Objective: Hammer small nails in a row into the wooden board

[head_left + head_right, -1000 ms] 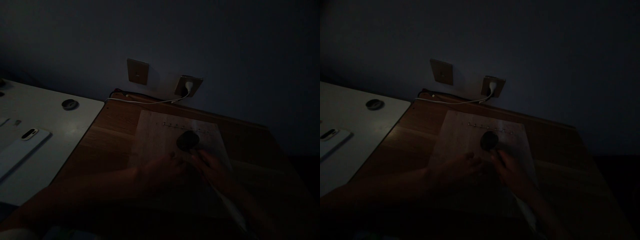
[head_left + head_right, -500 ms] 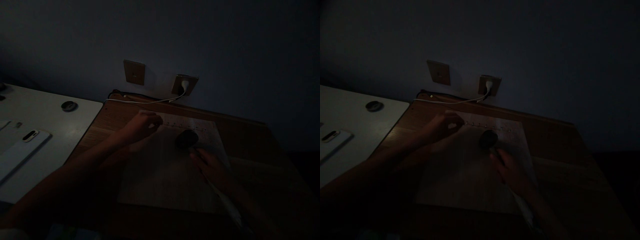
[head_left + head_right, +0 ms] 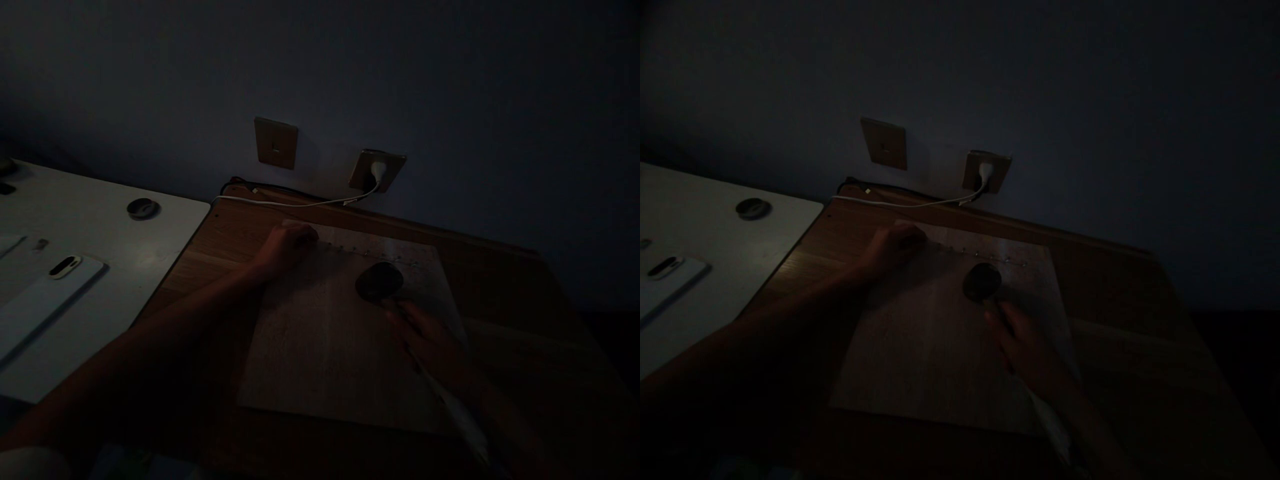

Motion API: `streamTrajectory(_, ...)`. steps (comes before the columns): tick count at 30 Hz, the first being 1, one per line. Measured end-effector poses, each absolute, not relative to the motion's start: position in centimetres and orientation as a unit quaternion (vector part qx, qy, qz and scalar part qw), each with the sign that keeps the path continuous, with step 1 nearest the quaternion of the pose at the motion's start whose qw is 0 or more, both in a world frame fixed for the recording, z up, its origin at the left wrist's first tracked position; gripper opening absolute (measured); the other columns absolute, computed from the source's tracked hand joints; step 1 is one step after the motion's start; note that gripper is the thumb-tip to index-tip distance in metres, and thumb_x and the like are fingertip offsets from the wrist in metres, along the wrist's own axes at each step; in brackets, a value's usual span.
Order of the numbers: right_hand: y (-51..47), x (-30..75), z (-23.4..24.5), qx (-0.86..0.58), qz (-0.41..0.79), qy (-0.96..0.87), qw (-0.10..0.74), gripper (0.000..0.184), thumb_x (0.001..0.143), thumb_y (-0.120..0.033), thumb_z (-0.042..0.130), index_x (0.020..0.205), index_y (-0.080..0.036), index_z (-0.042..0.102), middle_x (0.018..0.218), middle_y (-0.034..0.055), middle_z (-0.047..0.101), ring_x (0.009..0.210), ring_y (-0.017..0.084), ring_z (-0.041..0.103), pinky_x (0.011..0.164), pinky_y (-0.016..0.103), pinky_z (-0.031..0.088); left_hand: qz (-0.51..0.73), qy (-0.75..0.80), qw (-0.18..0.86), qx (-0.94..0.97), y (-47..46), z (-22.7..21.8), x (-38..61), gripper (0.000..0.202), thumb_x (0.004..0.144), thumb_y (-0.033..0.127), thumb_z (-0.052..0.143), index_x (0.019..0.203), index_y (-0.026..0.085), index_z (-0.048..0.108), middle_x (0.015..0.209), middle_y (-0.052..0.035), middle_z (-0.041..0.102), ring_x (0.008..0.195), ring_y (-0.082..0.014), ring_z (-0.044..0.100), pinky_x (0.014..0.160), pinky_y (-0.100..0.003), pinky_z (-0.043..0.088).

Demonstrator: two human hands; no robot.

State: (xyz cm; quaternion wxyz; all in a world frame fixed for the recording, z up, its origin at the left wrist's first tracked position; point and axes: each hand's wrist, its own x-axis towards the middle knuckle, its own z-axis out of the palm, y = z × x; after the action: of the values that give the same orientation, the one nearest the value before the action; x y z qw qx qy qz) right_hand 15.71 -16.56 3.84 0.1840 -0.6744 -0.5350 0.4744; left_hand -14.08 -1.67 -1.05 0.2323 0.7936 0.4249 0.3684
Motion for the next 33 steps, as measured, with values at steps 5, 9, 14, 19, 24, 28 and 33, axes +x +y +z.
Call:
streamTrajectory(5,-16.5,15.8,3.8,-0.672,0.477,-0.54,0.175,0.042,0.096,-0.066,0.055,0.091,-0.025,0.056,0.057,-0.0061,0.051,0.045,0.013,0.049,0.043,0.027,0.037,0.343,0.409,0.223,0.816,-1.4,-0.8,-13.9,0.016,0.087,0.009,0.062,0.094,0.017,0.074,0.091,-0.0044,0.077,0.083,-0.0161,0.07,0.077,-0.027,0.054)
streamTrajectory(9,-16.4,15.5,4.0,-0.663,0.482,-0.544,0.178,0.043,0.097,-0.067,0.054,0.09,-0.025,0.057,0.058,-0.0058,0.05,0.045,0.013,0.049,0.043,0.027,0.037,0.325,0.415,0.209,0.824,-1.1,-0.8,-13.7,0.01,0.086,0.011,0.063,0.087,0.018,0.07,0.086,-0.0033,0.073,0.078,-0.0158,0.066,0.073,-0.027,0.051)
streamTrajectory(14,-14.9,14.0,4.8,-0.652,0.466,-0.566,0.192,0.044,0.092,-0.068,0.057,0.081,-0.025,0.053,0.057,-0.0057,0.05,0.044,0.012,0.048,0.043,0.027,0.036,0.317,0.41,0.18,0.836,-0.6,-1.0,-13.5,0.009,0.085,0.011,0.063,0.084,0.018,0.069,0.089,-0.0054,0.072,0.085,-0.0186,0.066,0.076,-0.029,0.049)
streamTrajectory(19,-11.9,11.4,5.8,-0.619,0.472,-0.586,0.226,0.042,0.089,-0.066,0.057,0.082,-0.025,0.054,0.058,-0.0064,0.051,0.042,0.011,0.047,0.04,0.026,0.035,0.324,0.413,0.204,0.826,-0.8,-1.0,-13.5,0.013,0.086,0.012,0.062,0.09,0.017,0.073,0.089,-0.0049,0.074,0.085,-0.0184,0.068,0.076,-0.028,0.049)
streamTrajectory(24,-9.1,8.9,6.4,-0.584,0.466,-0.614,0.256,0.036,0.093,-0.058,0.057,0.08,-0.025,0.051,0.06,-0.0068,0.052,0.039,0.009,0.047,0.04,0.025,0.035,0.341,0.428,0.236,0.803,-1.1,-1.0,-13.3,0.027,0.085,0.011,0.062,0.109,0.014,0.074,0.091,-0.0049,0.077,0.08,-0.0163,0.071,0.07,-0.024,0.049)
streamTrajectory(28,-7.6,7.8,6.2,-0.572,0.456,-0.633,0.254,0.031,0.096,-0.051,0.055,0.081,-0.025,0.051,0.06,-0.0065,0.052,0.04,0.01,0.049,0.04,0.025,0.037,0.347,0.435,0.252,0.792,-1.2,-1.1,-13.4,0.033,0.085,0.012,0.066,0.117,0.015,0.071,0.094,-0.0054,0.079,0.081,-0.0163,0.073,0.07,-0.023,0.05)
streamTrajectory(33,-6.8,7.3,5.8,-0.584,0.455,-0.634,0.224,0.025,0.098,-0.043,0.052,0.082,-0.024,0.052,0.06,-0.0068,0.052,0.039,0.01,0.049,0.039,0.025,0.037,0.34,0.45,0.261,0.783,-1.0,-1.2,-13.4,0.046,0.081,0.011,0.069,0.126,0.014,0.067,0.097,-0.0064,0.08,0.083,-0.018,0.075,0.07,-0.023,0.052)
